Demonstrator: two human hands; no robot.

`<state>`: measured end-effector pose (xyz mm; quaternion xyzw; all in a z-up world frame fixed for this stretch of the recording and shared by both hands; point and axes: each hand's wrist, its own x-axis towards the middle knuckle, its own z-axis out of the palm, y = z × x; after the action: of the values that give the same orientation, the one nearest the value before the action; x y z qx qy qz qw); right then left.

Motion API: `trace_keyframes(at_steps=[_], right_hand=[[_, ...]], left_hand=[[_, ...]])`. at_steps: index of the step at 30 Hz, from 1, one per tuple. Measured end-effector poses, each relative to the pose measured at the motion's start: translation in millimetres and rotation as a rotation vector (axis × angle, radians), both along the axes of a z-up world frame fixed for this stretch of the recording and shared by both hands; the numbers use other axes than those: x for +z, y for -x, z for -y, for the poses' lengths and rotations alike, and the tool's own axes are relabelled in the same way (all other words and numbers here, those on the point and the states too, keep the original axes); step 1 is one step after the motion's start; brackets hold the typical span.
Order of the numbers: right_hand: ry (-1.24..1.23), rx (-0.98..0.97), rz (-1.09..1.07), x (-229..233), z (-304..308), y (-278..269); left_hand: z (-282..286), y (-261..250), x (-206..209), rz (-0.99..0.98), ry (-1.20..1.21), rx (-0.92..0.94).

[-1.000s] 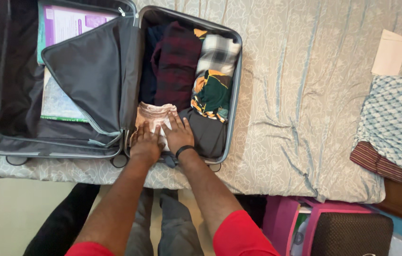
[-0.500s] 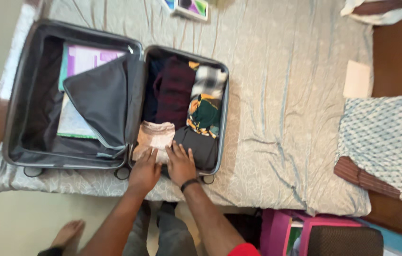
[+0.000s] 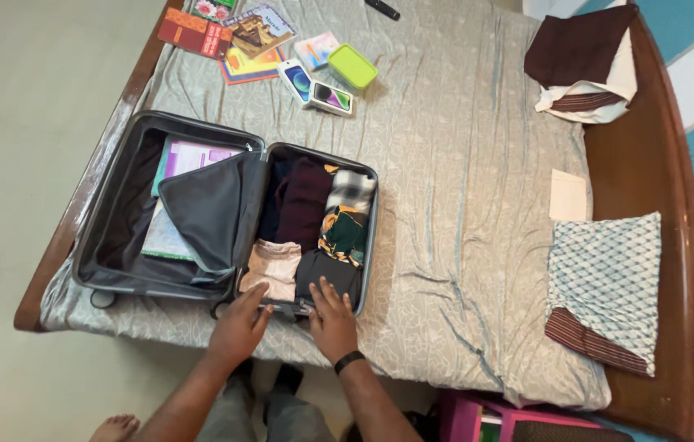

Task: The person folds a shirt and places it into an open suitcase on a bed, arranging it among other packed clothes.

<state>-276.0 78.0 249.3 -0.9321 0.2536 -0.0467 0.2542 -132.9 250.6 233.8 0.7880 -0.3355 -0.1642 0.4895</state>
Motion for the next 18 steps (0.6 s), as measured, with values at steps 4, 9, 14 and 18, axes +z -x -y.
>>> trace_keyframes(at_steps=[4, 9, 14, 18], right_hand=[[-0.022, 0.011, 0.052, 40, -1, 13], [-0.111, -0.014, 0.099, 84, -5, 25], [-0.14, 0.009, 0.134, 115, -14, 38], [-0.189, 0.032, 0.221, 140, -23, 40]], left_hand=[[-16, 4, 46, -0.091, -0.036, 0.022], [-37, 10, 91, -0.154, 0.081, 0.036], [-49, 10, 111, -0.29, 0.081, 0.079], [-55, 19, 118, -0.403, 0.199, 0.097]])
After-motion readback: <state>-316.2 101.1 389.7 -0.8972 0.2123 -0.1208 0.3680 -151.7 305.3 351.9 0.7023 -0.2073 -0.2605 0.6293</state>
